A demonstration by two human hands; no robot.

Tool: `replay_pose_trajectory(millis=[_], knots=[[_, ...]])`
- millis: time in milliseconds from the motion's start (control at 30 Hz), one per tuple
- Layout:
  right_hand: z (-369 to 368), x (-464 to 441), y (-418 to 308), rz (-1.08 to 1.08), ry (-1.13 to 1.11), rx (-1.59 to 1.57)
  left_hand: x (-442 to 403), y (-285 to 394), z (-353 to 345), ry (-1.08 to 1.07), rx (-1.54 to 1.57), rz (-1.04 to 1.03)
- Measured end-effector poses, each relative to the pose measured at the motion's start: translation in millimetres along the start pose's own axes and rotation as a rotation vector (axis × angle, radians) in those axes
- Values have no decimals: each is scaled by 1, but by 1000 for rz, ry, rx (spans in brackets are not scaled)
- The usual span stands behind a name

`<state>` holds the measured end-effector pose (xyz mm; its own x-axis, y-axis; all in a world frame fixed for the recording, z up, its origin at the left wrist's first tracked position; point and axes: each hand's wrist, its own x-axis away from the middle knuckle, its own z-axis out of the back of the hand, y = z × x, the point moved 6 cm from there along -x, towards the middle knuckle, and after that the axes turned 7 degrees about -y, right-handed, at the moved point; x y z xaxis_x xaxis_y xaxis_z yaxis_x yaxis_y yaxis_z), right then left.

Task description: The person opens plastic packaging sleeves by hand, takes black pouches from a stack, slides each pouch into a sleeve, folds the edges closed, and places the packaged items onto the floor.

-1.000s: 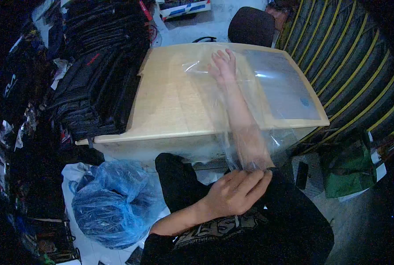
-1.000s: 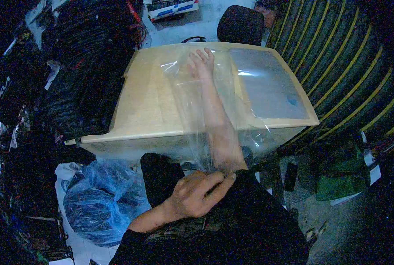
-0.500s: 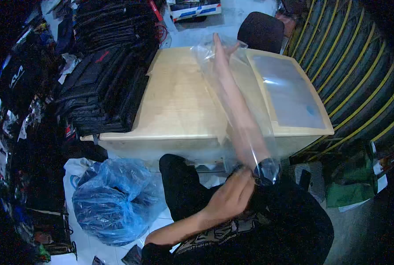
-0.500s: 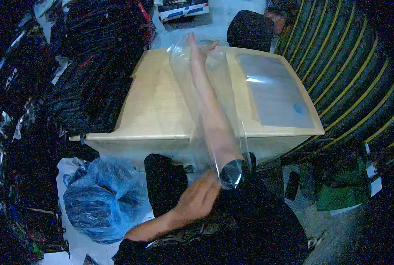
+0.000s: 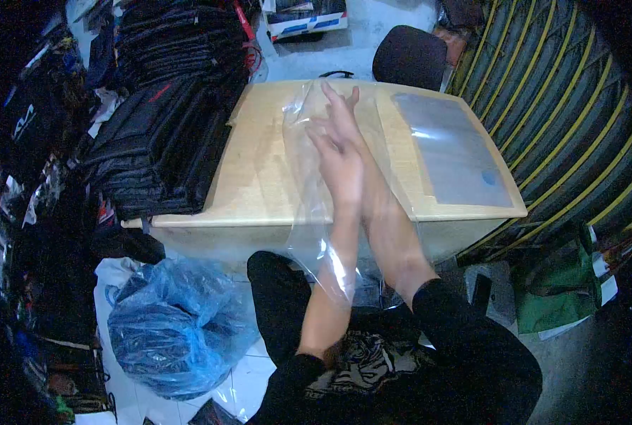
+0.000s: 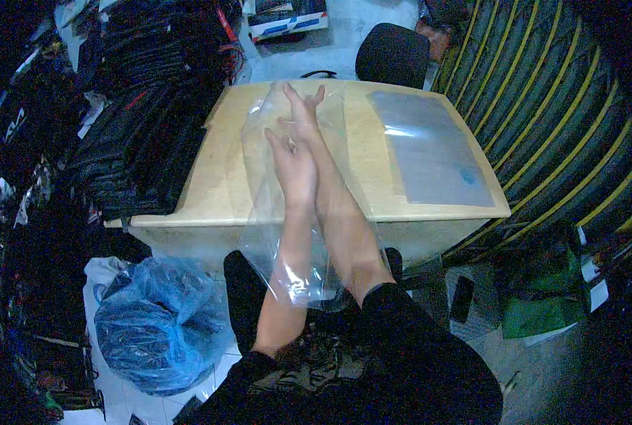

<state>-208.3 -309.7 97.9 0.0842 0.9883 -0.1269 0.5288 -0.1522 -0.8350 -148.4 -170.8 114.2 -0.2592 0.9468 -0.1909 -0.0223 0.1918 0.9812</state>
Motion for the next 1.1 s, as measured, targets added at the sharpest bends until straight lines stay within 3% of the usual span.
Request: replay_pose_trajectory(millis=[33, 100, 133, 200, 300, 400, 433, 533, 567, 667, 700, 800, 933, 1067, 1100], knots=[[11, -17, 11, -19, -32, -65, -27, -14, -2, 131, 140, -141], [24, -10, 9, 7, -54, -164, -82, -42, -1, 190, 183, -47], [26, -2, 2, 27, -68, -214, -104, -61, -8, 302, 573, -69], [42, 11, -11, 86, -98, -157, -133, -87, -4, 354, 712, -102], [85, 3, -14, 261, -92, -110, -133, -88, 19, 420, 573, -162], [109, 0, -12, 343, -29, -6, -106, -79, 17, 366, 876, -103], [110, 2, -9, 333, -154, 84, -103, -77, 18, 275, 827, -137], [95, -7, 11, 182, -198, 75, -112, -73, 2, 280, 1202, 77], [84, 5, 9, 288, -206, 205, -115, -63, -1, 287, 1062, 70], [55, 35, 2, 24, -2, 112, -106, -34, -2, 365, 1053, 48], [52, 33, -1, 124, -20, 135, -113, -37, -1, 390, 1118, 1], [64, 37, -8, 201, -31, -47, -125, -39, 17, 369, 727, -283], [66, 44, -27, 344, -126, 158, -119, -50, 28, 285, 727, -83], [63, 51, -26, 303, -167, 326, -122, -66, 29, 242, 780, 47], [78, 35, -16, 309, -128, 474, -125, -65, 27, 96, 828, -23]])
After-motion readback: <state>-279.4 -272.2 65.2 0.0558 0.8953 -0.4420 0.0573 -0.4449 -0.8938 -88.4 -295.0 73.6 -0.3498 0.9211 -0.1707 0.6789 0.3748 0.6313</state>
